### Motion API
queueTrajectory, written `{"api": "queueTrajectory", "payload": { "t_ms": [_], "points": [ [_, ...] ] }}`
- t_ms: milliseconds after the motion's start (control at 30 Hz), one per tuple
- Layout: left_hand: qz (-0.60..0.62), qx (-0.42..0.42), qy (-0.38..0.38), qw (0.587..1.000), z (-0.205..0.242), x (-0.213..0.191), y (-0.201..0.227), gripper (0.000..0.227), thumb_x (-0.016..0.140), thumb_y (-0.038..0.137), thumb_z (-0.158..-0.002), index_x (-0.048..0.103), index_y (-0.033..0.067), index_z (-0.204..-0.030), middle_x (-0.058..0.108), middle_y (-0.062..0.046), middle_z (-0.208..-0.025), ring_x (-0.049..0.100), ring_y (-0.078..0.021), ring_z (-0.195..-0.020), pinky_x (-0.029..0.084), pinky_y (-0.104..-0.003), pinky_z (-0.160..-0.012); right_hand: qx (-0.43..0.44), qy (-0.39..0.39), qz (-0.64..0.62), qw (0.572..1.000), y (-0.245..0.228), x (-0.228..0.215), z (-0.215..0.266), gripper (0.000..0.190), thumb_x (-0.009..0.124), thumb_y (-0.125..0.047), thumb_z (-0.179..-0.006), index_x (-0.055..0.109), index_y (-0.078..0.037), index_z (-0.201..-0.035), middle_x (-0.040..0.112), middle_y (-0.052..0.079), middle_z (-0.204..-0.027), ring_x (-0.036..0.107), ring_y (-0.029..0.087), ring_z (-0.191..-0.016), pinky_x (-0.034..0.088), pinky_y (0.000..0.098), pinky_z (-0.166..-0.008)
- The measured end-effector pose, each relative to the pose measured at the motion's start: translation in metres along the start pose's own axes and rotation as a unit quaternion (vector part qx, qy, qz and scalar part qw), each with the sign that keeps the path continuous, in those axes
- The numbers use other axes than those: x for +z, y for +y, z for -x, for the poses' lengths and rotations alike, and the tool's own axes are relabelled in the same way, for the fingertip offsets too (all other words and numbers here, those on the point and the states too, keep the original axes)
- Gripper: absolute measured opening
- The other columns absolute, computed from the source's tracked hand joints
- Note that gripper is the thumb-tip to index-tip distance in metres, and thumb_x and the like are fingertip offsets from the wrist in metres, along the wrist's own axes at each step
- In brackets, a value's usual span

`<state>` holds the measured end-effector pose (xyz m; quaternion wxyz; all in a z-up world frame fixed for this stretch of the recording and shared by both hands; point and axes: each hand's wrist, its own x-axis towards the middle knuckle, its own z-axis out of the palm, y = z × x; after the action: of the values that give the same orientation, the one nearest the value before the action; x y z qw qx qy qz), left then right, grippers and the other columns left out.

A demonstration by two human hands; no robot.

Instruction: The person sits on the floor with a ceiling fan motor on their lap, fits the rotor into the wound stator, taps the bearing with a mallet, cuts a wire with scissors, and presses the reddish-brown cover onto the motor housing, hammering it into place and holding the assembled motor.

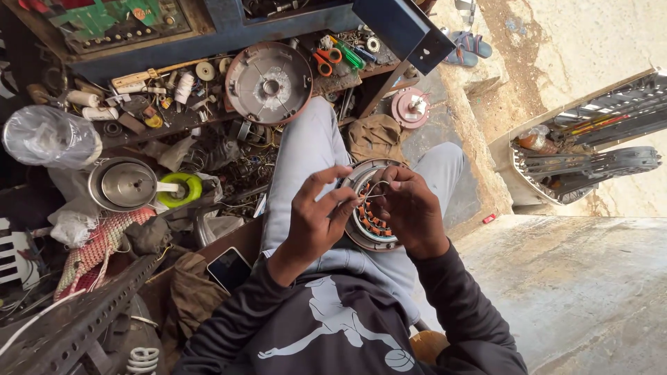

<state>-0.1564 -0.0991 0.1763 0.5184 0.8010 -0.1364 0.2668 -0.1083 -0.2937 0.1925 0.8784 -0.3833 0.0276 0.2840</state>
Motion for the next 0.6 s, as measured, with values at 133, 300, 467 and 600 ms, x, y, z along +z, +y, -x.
{"api": "queueTrajectory", "payload": {
  "t_ms": [133,300,467,600],
  "points": [
    [-0.018,0.018,-0.005,1.000,0.003,0.004,0.003,0.017,0.082,0.017,-0.090,0.072,0.0052,-0.098,0.067,-0.008,-0.121,0.065,-0.0282,-0.109,0.055,-0.039,-0.090,-0.025,0.011,0.063,0.998,-0.004,0.001,0.002,0.010,0.057,-0.012,-0.099,0.055,-0.003,-0.098,0.060,0.006,-0.088,0.053,0.011,-0.071,0.042,0.0251,-0.057],
    [-0.021,-0.011,-0.009,1.000,0.010,0.011,-0.003,0.018,0.084,0.018,-0.088,0.075,0.0060,-0.097,0.068,-0.006,-0.117,0.065,-0.0263,-0.104,0.054,-0.038,-0.087,-0.058,0.008,0.107,0.993,-0.007,-0.003,0.004,0.009,0.058,-0.009,-0.103,0.055,-0.003,-0.098,0.059,0.006,-0.082,0.050,0.008,-0.064,0.039,0.0221,-0.054],
    [0.026,-0.042,-0.015,0.999,0.010,0.015,-0.004,0.017,0.083,0.016,-0.091,0.074,0.0051,-0.100,0.068,-0.006,-0.120,0.067,-0.0247,-0.105,0.056,-0.037,-0.090,-0.073,0.018,0.167,0.983,-0.005,-0.009,0.006,0.010,0.060,-0.005,-0.102,0.058,0.001,-0.095,0.055,0.004,-0.074,0.047,0.008,-0.060,0.038,0.0224,-0.053],
    [0.024,-0.006,-0.001,1.000,-0.002,0.010,0.006,0.016,0.078,0.011,-0.091,0.069,0.0037,-0.101,0.064,-0.014,-0.129,0.064,-0.0310,-0.112,0.055,-0.039,-0.093,-0.053,-0.011,0.143,0.988,-0.006,-0.014,0.007,0.008,0.060,-0.003,-0.096,0.061,0.004,-0.091,0.054,0.005,-0.073,0.048,0.010,-0.061,0.038,0.0244,-0.056]
  ]
}}
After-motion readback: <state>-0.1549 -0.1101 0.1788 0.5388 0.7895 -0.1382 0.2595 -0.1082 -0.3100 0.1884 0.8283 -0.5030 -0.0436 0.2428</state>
